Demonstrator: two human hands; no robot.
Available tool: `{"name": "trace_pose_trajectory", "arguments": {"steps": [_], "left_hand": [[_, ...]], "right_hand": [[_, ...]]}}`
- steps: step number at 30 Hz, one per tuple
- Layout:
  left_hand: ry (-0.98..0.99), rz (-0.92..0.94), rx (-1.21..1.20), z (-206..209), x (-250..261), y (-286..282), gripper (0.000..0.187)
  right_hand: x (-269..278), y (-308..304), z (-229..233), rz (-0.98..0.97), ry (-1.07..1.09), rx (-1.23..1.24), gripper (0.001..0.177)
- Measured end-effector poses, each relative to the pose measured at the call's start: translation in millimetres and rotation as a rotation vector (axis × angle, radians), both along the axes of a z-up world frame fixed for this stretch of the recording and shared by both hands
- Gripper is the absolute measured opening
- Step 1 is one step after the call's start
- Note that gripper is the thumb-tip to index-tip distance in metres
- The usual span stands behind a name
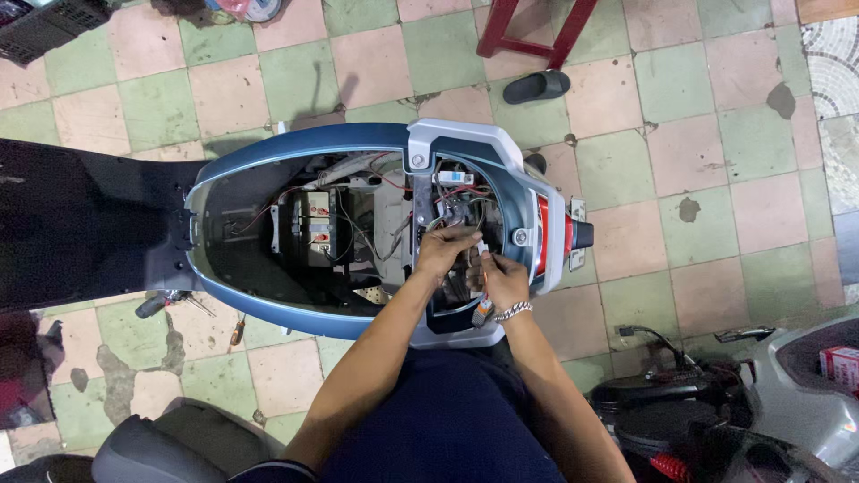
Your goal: The person uses a multimeter to check electrical connections inside a blue scooter, retrieves a wiring harness from a box on a shelf, and connects it to the vehicle's electrical system.
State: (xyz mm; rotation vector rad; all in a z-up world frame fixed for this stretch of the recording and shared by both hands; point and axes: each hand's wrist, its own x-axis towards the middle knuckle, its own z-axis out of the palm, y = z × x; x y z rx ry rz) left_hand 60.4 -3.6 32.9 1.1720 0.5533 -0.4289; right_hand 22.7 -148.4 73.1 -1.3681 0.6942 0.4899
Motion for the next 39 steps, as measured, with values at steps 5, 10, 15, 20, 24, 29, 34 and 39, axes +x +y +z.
{"name": "trace_pose_trajectory", "arguments": {"steps": [5, 10, 15, 20, 24, 29, 34, 39], "left_hand": [[-0.014, -0.001, 0.020, -7, -3, -3, 0.028], [-0.027, -0.066, 0.019, -21, 0, 2, 0.026], [-0.092, -0.036, 0.097, -19, -5, 1, 0.024], [-0.094, -0.053, 0.110, -18, -4, 4, 0.021], [-0.023, -0.002, 0.093, -14, -3, -2, 0.022], [-0.009, 0.025, 0.173, -2, -1, -4, 0.025], [0.031, 0.019, 0.131, -7, -1, -4, 0.021], [-0.013, -0.053, 0.114, -34, -1, -4, 0.023]], "right_hand": [[3, -3, 4, 0.023, -0.006, 0.020, 0.030], [5, 1, 9, 0.023, 0.026, -0.038, 0.031], [8, 4, 3, 0.063, 0.010, -0.093, 0.037], [8, 1, -8, 0.018, 0.039, -0.064, 0.033], [9, -3, -13, -0.047, 0.039, 0.007, 0.030], [13, 1, -9, 0.002, 0.046, -0.050, 0.032], [16, 2, -4, 0.016, 0.071, -0.086, 0.034], [21, 6, -11, -0.052, 0.088, -0.070, 0.028]]}}
